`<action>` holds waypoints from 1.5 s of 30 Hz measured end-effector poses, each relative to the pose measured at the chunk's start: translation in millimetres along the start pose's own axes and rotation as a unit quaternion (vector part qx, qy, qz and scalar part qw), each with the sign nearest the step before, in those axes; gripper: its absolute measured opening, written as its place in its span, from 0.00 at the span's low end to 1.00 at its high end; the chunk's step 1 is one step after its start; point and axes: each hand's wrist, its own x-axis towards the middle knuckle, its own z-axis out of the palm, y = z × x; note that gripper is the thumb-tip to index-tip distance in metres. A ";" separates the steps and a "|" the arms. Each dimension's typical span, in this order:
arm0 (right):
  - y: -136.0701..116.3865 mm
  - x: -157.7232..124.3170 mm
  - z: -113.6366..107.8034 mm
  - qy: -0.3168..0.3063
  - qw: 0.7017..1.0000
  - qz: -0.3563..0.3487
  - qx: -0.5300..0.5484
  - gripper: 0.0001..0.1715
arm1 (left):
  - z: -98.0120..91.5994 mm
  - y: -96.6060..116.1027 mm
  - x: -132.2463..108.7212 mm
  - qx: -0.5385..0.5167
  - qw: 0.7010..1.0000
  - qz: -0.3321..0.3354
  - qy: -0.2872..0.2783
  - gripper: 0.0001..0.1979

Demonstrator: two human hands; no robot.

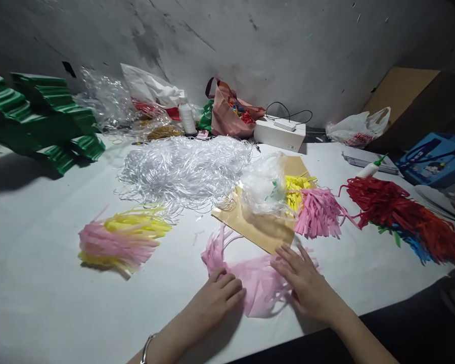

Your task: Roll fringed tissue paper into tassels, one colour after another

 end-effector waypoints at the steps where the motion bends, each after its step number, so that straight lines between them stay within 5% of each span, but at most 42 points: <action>1: -8.6 -1.4 -3.0 -0.013 1.000 -0.012 0.018 0.39 | 2.0 -0.3 -2.2 -0.008 1.000 -0.003 0.009 0.07; 8: -47.1 6.4 35.0 0.120 0.986 -0.110 0.048 0.16 | -5.9 -4.0 -7.9 -0.014 0.999 0.007 0.036 0.09; 14: -45.4 -3.7 35.9 0.154 0.981 -0.098 0.067 0.16 | -21.7 -8.1 -26.2 0.033 0.995 0.026 0.096 0.14; 20: -51.0 -6.0 33.8 0.156 0.980 -0.115 0.052 0.18 | -24.8 15.2 -36.2 0.027 0.988 0.040 0.147 0.14; 28: -51.3 -12.0 38.9 0.180 0.976 -0.111 0.045 0.14 | -10.2 25.8 -45.7 0.019 0.992 -0.045 0.120 0.11; 34: -52.7 -8.4 38.0 0.125 0.983 -0.097 0.092 0.18 | -8.8 23.2 -30.9 -0.003 1.000 -0.008 0.027 0.10; 40: -52.9 1.0 35.9 0.151 0.968 0.010 0.201 0.12 | -23.1 16.2 -23.1 -0.063 0.993 -0.100 0.019 0.11; 45: -57.0 20.1 42.1 0.176 0.958 0.164 0.154 0.14 | -16.9 5.6 -17.8 -0.078 0.970 -0.230 -0.004 0.15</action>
